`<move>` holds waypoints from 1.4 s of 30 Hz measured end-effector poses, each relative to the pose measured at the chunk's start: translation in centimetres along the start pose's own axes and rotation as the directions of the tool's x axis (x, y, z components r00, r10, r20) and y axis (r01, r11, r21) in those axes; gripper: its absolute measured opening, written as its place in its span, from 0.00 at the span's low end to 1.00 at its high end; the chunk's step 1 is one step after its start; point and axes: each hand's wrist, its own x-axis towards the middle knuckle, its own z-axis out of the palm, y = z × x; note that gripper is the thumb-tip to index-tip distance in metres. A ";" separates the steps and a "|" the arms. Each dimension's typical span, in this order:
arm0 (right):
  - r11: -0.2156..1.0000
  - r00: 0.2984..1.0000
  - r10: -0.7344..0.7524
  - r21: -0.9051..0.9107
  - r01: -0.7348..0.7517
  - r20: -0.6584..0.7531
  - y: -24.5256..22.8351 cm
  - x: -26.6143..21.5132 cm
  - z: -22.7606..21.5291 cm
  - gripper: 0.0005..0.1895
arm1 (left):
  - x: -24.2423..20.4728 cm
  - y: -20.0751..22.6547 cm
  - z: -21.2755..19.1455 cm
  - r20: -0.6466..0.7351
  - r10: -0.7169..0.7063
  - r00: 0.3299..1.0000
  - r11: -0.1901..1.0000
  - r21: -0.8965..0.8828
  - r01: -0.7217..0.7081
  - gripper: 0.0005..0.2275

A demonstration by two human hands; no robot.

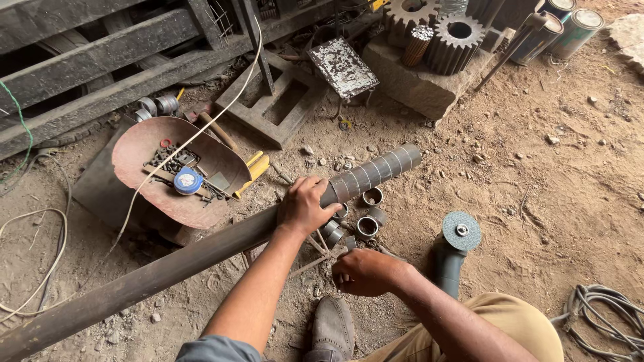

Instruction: The person sits on the ground and marks a long metal pipe with a small metal tool. They repeatedly rotate the pipe and make marks along its length, occasionally using a small metal ring as a guide.

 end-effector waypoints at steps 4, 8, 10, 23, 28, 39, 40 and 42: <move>1.000 1.000 0.002 0.003 -0.002 -0.012 -0.2 -0.2 0.0 0.07 | -0.8 0.4 -0.1 -0.107 0.121 0.987 0.992 0.048 -0.116 0.28; 1.000 1.000 0.005 -0.013 -0.006 -0.005 -0.2 -0.2 -0.1 0.07 | -1.3 0.6 -0.5 -0.186 0.218 0.958 0.975 0.095 -0.203 0.27; 1.000 1.000 0.007 -0.026 -0.007 -0.006 -0.2 -0.1 0.0 0.08 | -1.4 0.7 -0.7 -0.196 0.227 0.954 0.973 0.093 -0.212 0.26; 1.000 1.000 0.014 -0.011 -0.014 0.011 -0.3 -0.1 0.1 0.07 | -2.0 -0.3 0.3 -0.295 0.308 0.905 0.948 0.017 -0.317 0.06; 0.998 0.997 0.055 -0.028 -0.054 0.047 -0.6 0.0 0.2 0.08 | -1.2 -0.1 0.0 -0.061 -0.047 0.997 0.978 -0.207 0.033 0.19; 0.999 0.999 0.032 -0.011 -0.031 0.015 -0.6 -0.3 -0.1 0.08 | 1.5 1.5 0.7 0.254 -0.260 0.932 0.965 0.061 0.253 0.47; 0.999 0.999 0.036 -0.014 -0.036 0.016 -0.7 -0.3 -0.1 0.07 | 1.5 1.3 1.1 0.246 -0.263 0.933 0.965 0.045 0.260 0.46; 0.999 0.999 0.044 -0.016 -0.044 0.019 -0.6 -0.3 -0.1 0.07 | 1.4 1.0 1.8 0.246 -0.266 0.932 0.963 0.032 0.266 0.44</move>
